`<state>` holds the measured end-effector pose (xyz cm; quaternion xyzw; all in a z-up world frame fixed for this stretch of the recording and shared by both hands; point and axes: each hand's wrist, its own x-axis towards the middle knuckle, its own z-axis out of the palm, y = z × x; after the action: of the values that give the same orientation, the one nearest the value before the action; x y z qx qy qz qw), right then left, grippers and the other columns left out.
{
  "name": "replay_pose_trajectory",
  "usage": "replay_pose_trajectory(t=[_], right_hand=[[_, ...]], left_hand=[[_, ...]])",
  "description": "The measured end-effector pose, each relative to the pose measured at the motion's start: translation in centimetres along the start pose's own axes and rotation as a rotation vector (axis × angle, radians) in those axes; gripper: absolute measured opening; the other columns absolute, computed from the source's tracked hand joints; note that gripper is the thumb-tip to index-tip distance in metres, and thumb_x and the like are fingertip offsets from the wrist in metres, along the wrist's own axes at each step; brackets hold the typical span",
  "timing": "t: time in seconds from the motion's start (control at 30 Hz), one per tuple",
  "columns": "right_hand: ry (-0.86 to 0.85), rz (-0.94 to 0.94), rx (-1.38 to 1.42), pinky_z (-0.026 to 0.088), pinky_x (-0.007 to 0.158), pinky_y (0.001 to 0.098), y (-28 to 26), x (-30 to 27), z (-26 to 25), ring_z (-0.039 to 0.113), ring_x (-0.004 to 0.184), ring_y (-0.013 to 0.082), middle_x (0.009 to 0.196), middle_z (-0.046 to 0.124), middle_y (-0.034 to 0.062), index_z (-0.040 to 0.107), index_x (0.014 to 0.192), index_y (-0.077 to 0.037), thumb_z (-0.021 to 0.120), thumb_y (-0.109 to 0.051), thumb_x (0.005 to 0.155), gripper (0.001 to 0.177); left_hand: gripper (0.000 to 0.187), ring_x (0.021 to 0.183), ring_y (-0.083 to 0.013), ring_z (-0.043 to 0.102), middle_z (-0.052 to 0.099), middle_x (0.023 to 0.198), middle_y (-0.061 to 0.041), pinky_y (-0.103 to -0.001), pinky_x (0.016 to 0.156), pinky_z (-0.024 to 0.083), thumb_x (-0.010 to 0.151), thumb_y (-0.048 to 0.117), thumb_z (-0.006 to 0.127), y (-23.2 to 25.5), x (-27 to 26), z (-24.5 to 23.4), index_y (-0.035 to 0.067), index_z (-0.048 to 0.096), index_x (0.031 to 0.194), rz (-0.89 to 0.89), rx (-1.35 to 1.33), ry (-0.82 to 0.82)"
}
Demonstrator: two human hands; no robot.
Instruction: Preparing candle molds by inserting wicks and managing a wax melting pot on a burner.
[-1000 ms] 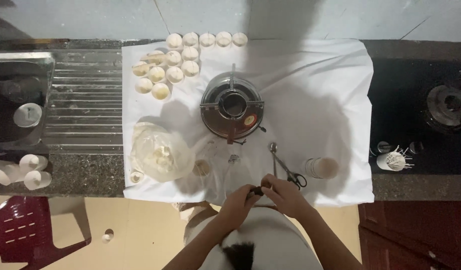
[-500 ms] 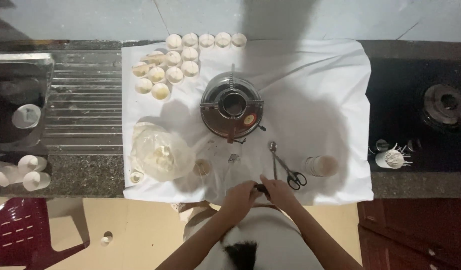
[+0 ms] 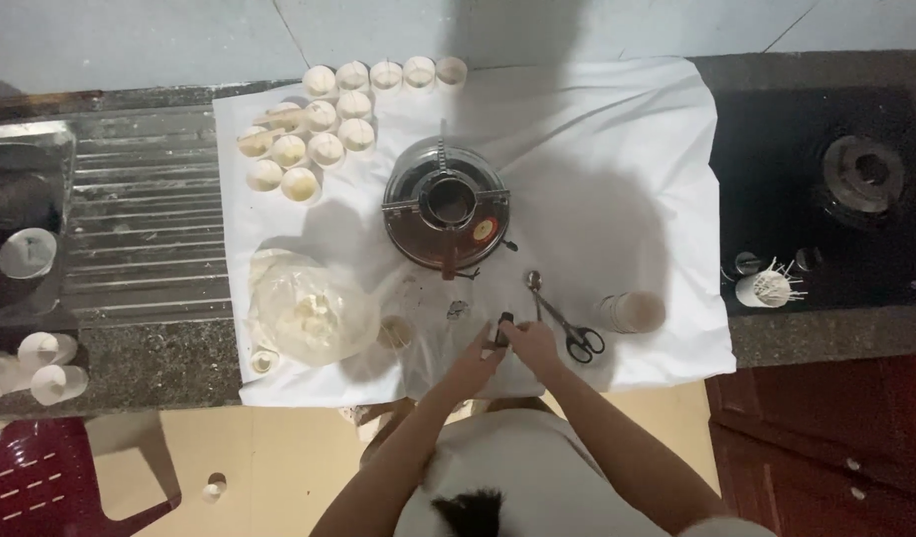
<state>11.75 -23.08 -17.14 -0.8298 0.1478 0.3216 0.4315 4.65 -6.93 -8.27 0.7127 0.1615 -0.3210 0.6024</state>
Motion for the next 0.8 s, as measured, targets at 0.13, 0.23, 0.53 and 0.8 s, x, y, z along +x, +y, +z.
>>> replay_pose_trajectory(t=[0.13,0.23,0.53,0.8], right_hand=[[0.039,-0.065,-0.354,0.050,0.056,0.0340,-7.6,-3.7,-2.7,0.056,0.058,0.0194,0.063,0.066,0.0084,0.065,0.069,-0.011,0.061,-0.042,0.091,0.038],[0.153,-0.090,-0.563,0.056,0.069,0.0388,-7.4,-1.5,-2.4,0.069,0.078,0.0228,0.081,0.069,0.0135,0.070,0.097,-0.004,0.059,-0.043,0.097,0.041],[0.066,-0.178,-0.799,0.057,0.090,0.0408,-7.5,-0.6,-2.3,0.061,0.117,0.0306,0.127,0.065,0.0159,0.057,0.132,-0.002,0.051,-0.052,0.102,0.059],[0.652,-0.374,-0.276,0.052,0.088,0.0435,-7.4,-12.3,-12.3,0.047,0.128,0.0209,0.128,0.048,0.0043,0.062,0.111,-0.017,0.076,-0.027,0.089,0.028]], left_hand=[[0.066,0.116,-0.0272,0.066,0.059,0.142,-0.016,-0.042,0.094,0.054,0.105,0.032,0.057,-5.6,-0.1,-0.9,0.016,0.030,0.163,-0.107,0.036,0.044],[0.048,0.116,-0.0304,0.069,0.065,0.134,-0.014,-0.042,0.093,0.058,0.104,0.034,0.058,-8.2,-2.3,-1.1,0.023,0.055,0.150,-0.115,0.077,0.078],[0.045,0.102,-0.0193,0.067,0.075,0.110,0.004,-0.033,0.090,0.051,0.098,0.036,0.046,-2.9,-7.0,-3.0,0.021,0.063,0.138,-0.211,-0.030,0.087],[0.037,0.066,-0.0098,0.054,0.061,0.067,0.001,-0.025,0.071,0.042,0.098,0.032,0.050,-3.5,-7.9,-4.1,0.019,0.074,0.124,-0.090,-0.025,0.136]])
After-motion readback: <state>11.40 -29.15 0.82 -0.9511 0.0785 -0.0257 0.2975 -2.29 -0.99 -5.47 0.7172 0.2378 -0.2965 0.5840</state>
